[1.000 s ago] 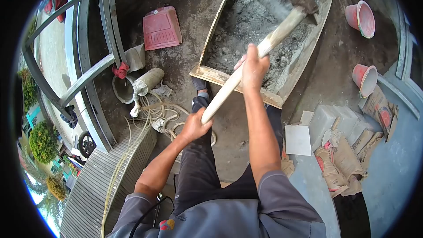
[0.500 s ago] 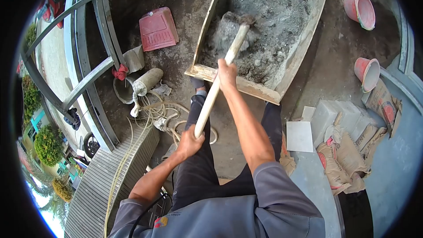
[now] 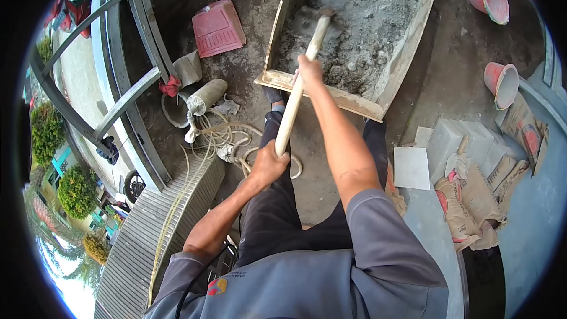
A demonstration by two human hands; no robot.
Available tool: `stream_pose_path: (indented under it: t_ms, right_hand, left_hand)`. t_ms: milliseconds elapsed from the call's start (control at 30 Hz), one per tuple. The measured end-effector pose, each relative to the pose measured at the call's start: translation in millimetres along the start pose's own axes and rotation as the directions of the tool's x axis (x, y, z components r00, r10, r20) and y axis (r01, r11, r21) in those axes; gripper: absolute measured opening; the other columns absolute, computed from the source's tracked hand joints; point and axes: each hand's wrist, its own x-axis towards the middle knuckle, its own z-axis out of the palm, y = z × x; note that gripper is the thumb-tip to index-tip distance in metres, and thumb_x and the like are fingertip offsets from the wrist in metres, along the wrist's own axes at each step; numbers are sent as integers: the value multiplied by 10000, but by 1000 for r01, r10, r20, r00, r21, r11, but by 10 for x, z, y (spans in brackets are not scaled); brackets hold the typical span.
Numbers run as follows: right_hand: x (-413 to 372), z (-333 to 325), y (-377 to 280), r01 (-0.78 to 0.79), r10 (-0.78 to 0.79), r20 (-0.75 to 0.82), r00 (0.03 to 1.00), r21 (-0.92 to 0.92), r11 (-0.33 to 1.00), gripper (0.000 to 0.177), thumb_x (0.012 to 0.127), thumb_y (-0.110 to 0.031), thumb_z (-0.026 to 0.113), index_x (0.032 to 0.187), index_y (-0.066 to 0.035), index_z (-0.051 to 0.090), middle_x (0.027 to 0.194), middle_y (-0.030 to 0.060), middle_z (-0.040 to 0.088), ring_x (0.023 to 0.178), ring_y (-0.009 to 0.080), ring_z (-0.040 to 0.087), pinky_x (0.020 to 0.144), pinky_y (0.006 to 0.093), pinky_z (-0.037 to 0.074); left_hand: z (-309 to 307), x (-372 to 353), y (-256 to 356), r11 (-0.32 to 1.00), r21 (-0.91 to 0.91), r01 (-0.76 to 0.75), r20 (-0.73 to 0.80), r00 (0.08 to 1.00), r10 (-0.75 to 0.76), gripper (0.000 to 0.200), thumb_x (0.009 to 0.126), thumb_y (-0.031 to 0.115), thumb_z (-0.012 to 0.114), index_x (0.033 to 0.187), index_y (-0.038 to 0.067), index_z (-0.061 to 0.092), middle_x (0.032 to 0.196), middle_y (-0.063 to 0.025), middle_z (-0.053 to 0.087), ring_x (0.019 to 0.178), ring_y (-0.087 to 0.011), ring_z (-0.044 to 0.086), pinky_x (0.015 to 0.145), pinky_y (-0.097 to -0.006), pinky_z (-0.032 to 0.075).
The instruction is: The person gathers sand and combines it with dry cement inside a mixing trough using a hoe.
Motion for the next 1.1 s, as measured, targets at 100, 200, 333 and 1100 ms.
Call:
stream_pose_path:
  t_ms: [100,200,333,1100]
  right_hand:
    - [-433,-24,402,-64,62,-55,997,-40,997,287,955,-257,667,864,-7,562,604,72,547,423,220,557,379,399,501]
    - [-933,-285,-12,-24,22,-89,996,-25,999,219,949,-216,651,932,-27,541,617,51,531,432,188,542,383,377,492]
    - [-1329,-728,-919,230,-246,-129,961,-131,964,242,937,-207,669,1025,-46,512,646,44,540,434,162,522,388,339,476]
    - [-1749,-1411,-700,117,-112,-205,972,10,993,228,950,-198,650,995,-6,535,631,65,528,435,191,530,384,375,484]
  left_hand:
    - [149,-428,-182,996,-31,85,25,996,-85,292,885,157,686,1047,-72,607,930,-368,692,971,-505,706,820,-517,571]
    - [530,-633,-224,994,-104,19,51,999,-14,318,901,176,695,1075,-67,589,889,-368,686,930,-514,705,773,-527,574]
    - [920,-511,107,970,-200,-137,79,985,155,330,910,179,690,1110,-50,563,839,-363,678,872,-531,697,738,-556,566]
    - [1148,-1057,-17,975,-150,-167,236,951,199,350,929,160,704,1149,-71,560,774,-305,679,809,-425,755,679,-473,568]
